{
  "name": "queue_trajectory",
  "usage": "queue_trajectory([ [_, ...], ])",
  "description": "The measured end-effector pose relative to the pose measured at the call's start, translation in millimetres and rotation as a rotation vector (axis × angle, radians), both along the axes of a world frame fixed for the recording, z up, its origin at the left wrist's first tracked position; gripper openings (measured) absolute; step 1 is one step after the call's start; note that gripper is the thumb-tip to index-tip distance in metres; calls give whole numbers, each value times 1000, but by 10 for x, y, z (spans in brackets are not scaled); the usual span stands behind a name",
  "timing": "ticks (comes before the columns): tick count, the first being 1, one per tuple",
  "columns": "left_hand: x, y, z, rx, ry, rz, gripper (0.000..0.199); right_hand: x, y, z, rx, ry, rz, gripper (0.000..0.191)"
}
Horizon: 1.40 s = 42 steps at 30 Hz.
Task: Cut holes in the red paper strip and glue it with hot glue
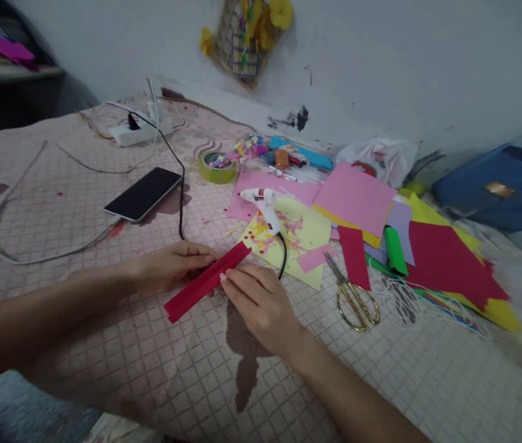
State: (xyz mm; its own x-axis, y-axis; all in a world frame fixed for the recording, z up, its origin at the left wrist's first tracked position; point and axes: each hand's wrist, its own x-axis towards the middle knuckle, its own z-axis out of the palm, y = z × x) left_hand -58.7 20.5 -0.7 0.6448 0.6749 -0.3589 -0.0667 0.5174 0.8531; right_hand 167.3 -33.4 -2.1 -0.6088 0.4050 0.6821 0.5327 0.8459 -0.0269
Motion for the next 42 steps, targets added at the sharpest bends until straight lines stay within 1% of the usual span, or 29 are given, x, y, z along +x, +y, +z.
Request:
queue_trajectory([
  [6,-23,26,-4,-58,-14,-1,25,5,24,18,14,-17,1,27],
  [14,-9,30,40,-90,-43,-30,28,9,15,-46,-42,-22,2,35],
  [20,-20,38,50,-100,-49,-51,28,-40,-11,-65,-11,1,-105,29],
  [23,-11,34,64,-104,-55,-64,27,-60,-10,-70,-14,7,-129,28],
  [29,-1,36,74,-106,-51,-71,24,-58,-5,-96,-74,8,-132,31],
  [33,-12,34,52,-106,-49,-68,26,-54,-5,-100,-75,4,-130,31],
  [38,-16,36,18,-99,-59,-62,21,-58,-8,-80,-64,-6,-123,32],
  [42,-12,40,11,-95,-65,-64,21,-58,-10,-64,-50,-15,-115,32],
])
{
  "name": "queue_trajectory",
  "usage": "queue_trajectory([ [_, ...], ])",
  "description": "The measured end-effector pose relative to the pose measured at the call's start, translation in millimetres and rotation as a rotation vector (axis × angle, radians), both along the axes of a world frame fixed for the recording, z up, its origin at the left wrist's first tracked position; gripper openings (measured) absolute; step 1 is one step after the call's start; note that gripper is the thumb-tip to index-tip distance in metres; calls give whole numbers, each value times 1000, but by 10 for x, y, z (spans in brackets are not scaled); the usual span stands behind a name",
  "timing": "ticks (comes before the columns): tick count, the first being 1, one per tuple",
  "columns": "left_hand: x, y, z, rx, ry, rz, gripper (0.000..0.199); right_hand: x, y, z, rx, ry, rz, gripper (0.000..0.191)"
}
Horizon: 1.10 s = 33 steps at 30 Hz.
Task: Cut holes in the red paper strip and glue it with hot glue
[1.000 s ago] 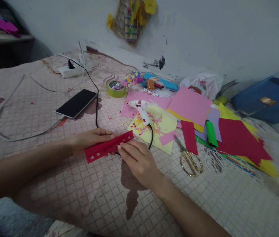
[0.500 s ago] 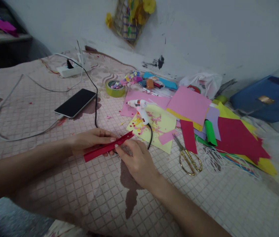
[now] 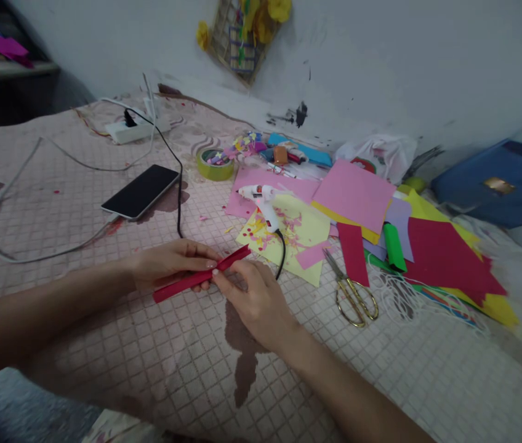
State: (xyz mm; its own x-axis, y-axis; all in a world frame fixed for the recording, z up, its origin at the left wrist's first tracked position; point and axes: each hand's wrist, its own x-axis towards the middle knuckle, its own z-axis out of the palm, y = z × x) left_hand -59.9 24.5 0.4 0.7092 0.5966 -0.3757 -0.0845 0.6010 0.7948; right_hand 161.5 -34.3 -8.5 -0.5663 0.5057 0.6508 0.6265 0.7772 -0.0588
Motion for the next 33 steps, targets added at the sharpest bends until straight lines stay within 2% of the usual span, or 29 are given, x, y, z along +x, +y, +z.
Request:
queue_trajectory([
  [4,1,-8,6,-2,-3,-6,23,9,2,4,3,-3,15,30],
  [7,-1,-17,11,-8,-1,-13,25,15,-8,17,2,15,79,30],
  [9,-1,-20,17,-8,0,-14,25,16,-24,33,-5,60,130,32],
  [11,2,-22,28,-3,0,-17,25,16,-40,46,-69,158,122,31],
  [16,13,-33,71,31,1,-43,28,12,-23,-6,-404,599,-126,16],
  [18,16,-41,84,52,-4,-54,27,3,4,-42,-609,824,-182,22],
  [22,23,-50,99,105,-18,-86,22,-51,20,-36,-1060,1140,-151,46],
  [25,33,-54,104,147,-38,-103,18,-122,-5,37,-1300,1251,-92,47],
  [28,45,-64,106,176,-54,-115,17,-179,-20,98,-1407,1298,-43,38],
  [33,50,-81,110,199,-54,-125,17,-185,-5,113,-1457,1365,-49,32],
])
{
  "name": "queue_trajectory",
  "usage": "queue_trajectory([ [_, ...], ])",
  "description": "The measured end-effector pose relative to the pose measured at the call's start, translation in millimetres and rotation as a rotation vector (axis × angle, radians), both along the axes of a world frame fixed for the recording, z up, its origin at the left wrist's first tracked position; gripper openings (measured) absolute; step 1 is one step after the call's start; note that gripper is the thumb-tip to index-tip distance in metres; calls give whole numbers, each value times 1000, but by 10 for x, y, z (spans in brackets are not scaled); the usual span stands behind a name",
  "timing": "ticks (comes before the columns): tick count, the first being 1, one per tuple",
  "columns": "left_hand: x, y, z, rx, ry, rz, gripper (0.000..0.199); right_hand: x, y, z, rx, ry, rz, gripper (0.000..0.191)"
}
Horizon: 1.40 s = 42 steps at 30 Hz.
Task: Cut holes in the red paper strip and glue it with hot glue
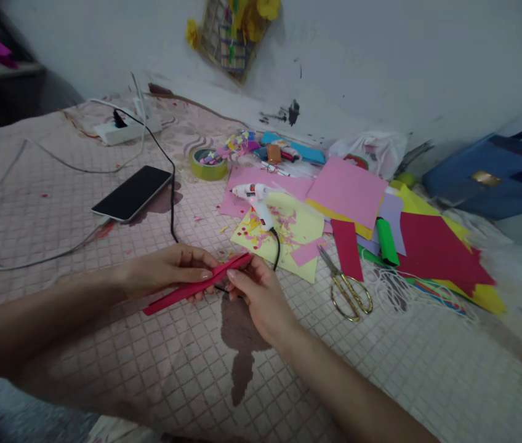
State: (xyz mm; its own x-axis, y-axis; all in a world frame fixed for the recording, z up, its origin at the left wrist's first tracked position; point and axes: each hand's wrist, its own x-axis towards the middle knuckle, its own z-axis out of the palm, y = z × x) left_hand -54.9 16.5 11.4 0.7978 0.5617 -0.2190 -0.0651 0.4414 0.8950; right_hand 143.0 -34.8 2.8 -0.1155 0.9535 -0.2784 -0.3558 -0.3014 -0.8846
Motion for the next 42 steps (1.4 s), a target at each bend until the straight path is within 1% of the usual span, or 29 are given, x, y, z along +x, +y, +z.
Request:
queue_trajectory([
  [5,-6,7,-6,33,21,-19,18,8,1,-9,-13,30,0,28],
  [11,-22,18,-54,62,75,-26,20,-11,15,-48,-3,30,-2,25],
  [20,-10,2,-45,67,81,10,17,-18,21,-2,-16,51,41,34],
  [28,13,-15,-26,79,83,-1,19,-76,26,8,16,-46,0,37],
  [35,22,-28,-26,69,82,0,18,-84,13,37,0,-54,-18,33],
  [42,34,-37,-15,45,81,4,22,-93,14,36,-11,-51,-32,31],
])
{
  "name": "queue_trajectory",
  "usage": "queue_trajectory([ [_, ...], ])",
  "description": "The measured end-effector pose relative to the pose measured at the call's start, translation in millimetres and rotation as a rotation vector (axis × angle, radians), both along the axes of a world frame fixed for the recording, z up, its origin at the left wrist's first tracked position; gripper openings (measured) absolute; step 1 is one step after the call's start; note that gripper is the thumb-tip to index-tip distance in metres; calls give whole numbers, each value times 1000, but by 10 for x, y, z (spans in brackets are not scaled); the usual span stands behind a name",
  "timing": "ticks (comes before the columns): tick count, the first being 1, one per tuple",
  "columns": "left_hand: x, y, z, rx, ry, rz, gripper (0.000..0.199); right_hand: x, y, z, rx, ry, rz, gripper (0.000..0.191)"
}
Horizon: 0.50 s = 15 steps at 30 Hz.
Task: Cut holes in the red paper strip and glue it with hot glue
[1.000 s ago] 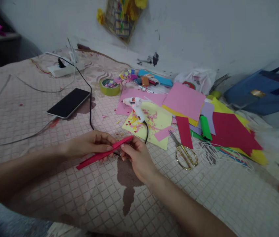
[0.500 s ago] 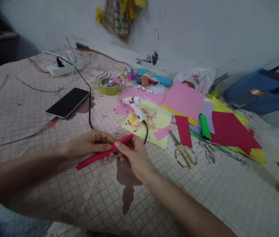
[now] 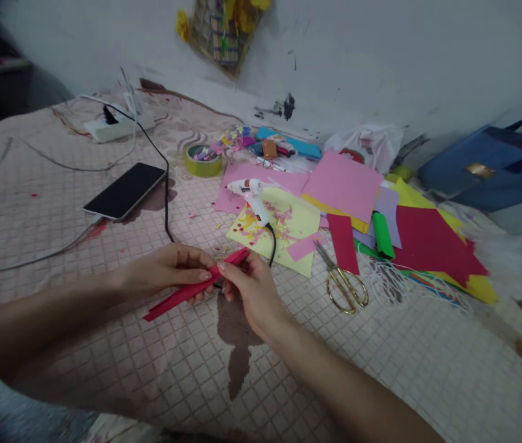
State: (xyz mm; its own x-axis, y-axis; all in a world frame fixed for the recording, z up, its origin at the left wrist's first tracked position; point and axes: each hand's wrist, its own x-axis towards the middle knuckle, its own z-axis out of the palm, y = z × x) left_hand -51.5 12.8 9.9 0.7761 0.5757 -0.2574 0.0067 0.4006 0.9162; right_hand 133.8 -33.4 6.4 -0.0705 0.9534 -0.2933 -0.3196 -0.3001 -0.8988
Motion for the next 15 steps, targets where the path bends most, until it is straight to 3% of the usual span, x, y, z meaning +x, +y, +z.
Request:
queue_trajectory([
  [15,17,-25,-49,-33,14,105,17,38,24,-14,-10,93,77,30],
])
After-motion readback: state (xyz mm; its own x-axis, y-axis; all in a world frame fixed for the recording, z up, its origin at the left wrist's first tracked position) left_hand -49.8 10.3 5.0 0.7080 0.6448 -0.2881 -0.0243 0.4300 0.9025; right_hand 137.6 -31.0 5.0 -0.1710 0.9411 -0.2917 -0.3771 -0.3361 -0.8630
